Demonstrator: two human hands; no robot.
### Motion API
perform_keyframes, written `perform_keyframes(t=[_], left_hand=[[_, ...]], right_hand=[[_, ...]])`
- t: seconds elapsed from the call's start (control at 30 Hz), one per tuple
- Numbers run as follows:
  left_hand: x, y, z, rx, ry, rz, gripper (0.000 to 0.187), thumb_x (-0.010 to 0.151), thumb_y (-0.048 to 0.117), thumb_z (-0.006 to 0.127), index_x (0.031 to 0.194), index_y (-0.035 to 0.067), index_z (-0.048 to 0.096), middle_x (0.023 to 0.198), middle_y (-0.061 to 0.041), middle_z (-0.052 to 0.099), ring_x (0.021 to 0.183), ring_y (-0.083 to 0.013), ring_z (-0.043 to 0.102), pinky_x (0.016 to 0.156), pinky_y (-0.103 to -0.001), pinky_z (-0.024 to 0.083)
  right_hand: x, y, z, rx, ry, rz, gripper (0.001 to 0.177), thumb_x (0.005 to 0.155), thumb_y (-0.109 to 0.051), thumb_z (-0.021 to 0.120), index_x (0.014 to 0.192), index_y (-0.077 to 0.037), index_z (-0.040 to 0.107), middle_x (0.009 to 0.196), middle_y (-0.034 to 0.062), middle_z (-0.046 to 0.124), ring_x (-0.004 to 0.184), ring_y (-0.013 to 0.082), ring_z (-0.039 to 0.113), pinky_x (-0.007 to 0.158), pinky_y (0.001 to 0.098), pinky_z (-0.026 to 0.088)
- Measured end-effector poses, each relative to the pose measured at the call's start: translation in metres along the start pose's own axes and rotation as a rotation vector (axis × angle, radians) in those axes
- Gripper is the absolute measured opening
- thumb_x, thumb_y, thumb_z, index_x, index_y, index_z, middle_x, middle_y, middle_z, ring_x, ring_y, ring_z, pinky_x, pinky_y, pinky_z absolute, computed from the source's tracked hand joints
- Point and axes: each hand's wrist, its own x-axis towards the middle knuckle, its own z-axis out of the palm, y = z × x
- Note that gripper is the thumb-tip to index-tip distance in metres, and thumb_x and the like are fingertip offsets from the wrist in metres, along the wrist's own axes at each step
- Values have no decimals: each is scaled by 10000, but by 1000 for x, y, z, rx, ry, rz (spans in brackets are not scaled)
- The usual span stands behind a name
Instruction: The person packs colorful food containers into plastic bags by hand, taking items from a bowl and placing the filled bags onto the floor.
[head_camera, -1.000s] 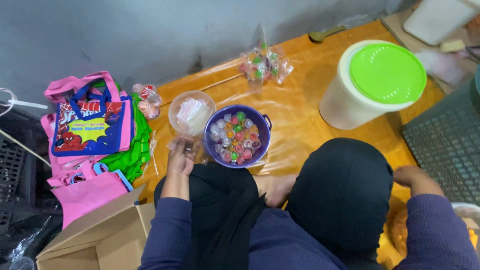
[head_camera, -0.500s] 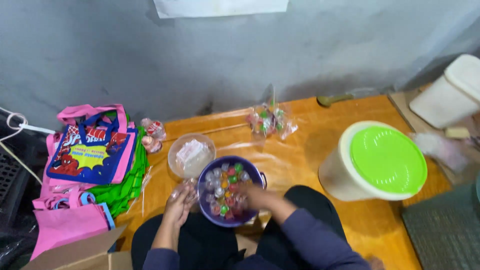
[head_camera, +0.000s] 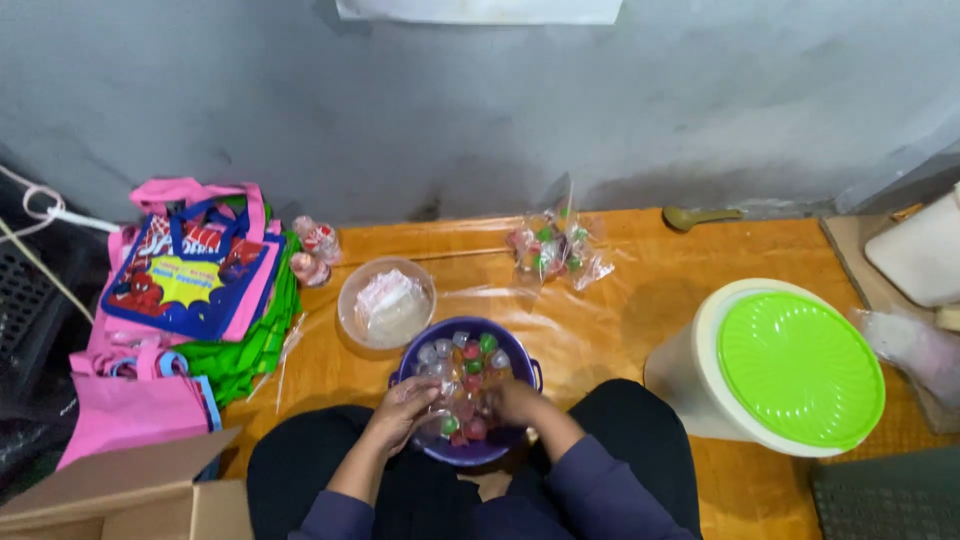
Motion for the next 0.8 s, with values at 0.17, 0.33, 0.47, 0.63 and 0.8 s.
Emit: perform_keyframes(t=[0.17,0.33,0.47,0.63,0.8], left_hand=[[3,-33,-15,197,11,83,352,808,26,836,1119,-67,701,932,-147,750,782,-233,723,727,-348,623],[14,-48,-28,177,28,140,296,782,138,906,1004,9,759,792,-162,762,679,-247,759,608,-379,656],[-14,-26,-13,121,-118,111,540,800,15,839,1304,11,645,1101,-194,768,897,-255,766,752,-342,654],[10,-43,-28,241,-54,246,286,843,22,811,1104,-58,726,847,-164,773,682,-186,750,564,-233,624],[23,-44,-39,302,151,342,162,896,171,780,831,86,658,689,-112,732,503,-98,630,430,-179,496]], right_hand=[[-12,-14,8,557,138,-421,656,789,-288,794,1387,-117,587,1285,138,667,1093,242,682,882,320,579],[-20,-35,23,499,214,-616,364,728,12,791,1082,-59,748,865,89,676,802,168,631,700,294,552],[-13,-23,12,430,468,-450,139,778,-155,828,906,-180,780,748,53,731,707,169,656,645,308,531],[15,1,8,828,526,-326,115,855,-131,820,953,-119,762,762,129,728,471,136,649,391,235,560],[14,5,9,746,692,-688,108,831,-68,854,860,-49,752,979,86,731,896,135,628,820,262,474]])
